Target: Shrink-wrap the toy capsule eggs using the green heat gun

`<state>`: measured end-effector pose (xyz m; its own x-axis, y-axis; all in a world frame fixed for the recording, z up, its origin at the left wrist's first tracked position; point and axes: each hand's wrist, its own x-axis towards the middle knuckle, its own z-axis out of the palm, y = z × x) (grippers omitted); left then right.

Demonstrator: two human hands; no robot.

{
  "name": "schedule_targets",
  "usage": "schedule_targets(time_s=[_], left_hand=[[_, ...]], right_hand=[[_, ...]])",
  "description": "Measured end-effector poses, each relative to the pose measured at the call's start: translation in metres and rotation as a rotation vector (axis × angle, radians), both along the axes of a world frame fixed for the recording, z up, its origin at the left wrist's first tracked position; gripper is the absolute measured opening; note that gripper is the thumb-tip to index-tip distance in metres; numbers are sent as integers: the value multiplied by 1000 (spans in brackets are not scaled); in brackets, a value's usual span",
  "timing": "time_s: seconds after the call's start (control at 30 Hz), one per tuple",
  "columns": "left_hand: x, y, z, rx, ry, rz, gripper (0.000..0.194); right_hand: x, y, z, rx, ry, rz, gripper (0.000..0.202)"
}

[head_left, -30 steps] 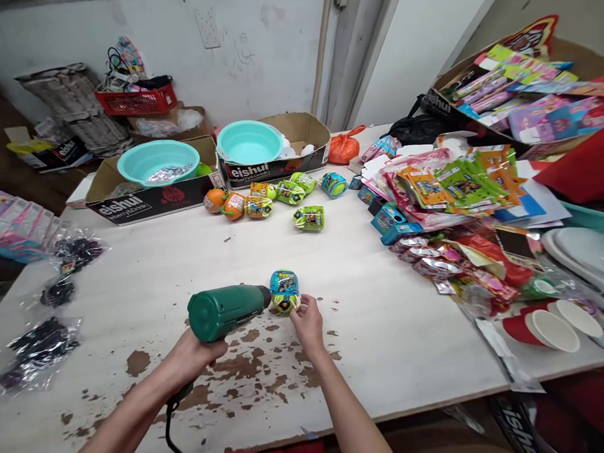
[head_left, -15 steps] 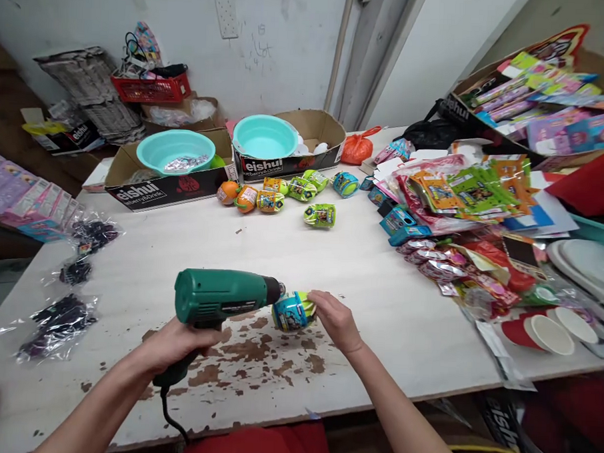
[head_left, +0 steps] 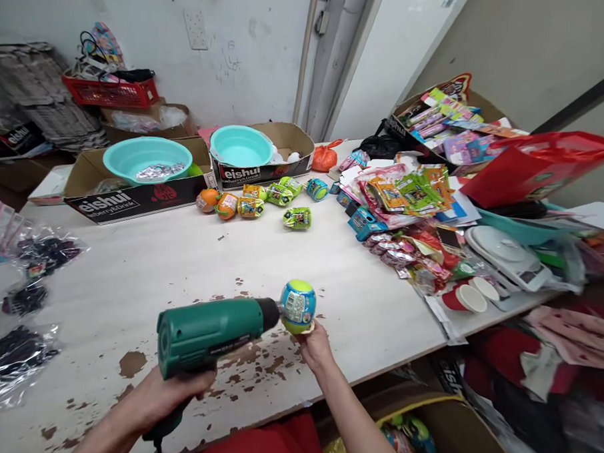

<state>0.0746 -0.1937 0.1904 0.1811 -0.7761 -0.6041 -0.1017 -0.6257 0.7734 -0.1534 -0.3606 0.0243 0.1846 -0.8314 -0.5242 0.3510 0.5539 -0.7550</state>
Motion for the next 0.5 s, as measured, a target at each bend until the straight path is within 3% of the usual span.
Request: schedule_targets(time_s=[0.17, 0.27, 0.37, 0.5], left_hand=[[-7, -8, 3, -23, -28, -21, 28], [-7, -17, 11, 5, -103, -25, 28], [-10, -26, 17, 15, -99, -110, 24], [-19, -48, 21, -24, -111, -93, 22]], right_hand=[[-16, 1, 5, -98, 156, 49, 40], [-36, -3, 11, -270, 343, 108, 43], [-46, -11, 18, -433, 519, 115, 40], [-52, -25, 27, -379, 463, 111, 41]])
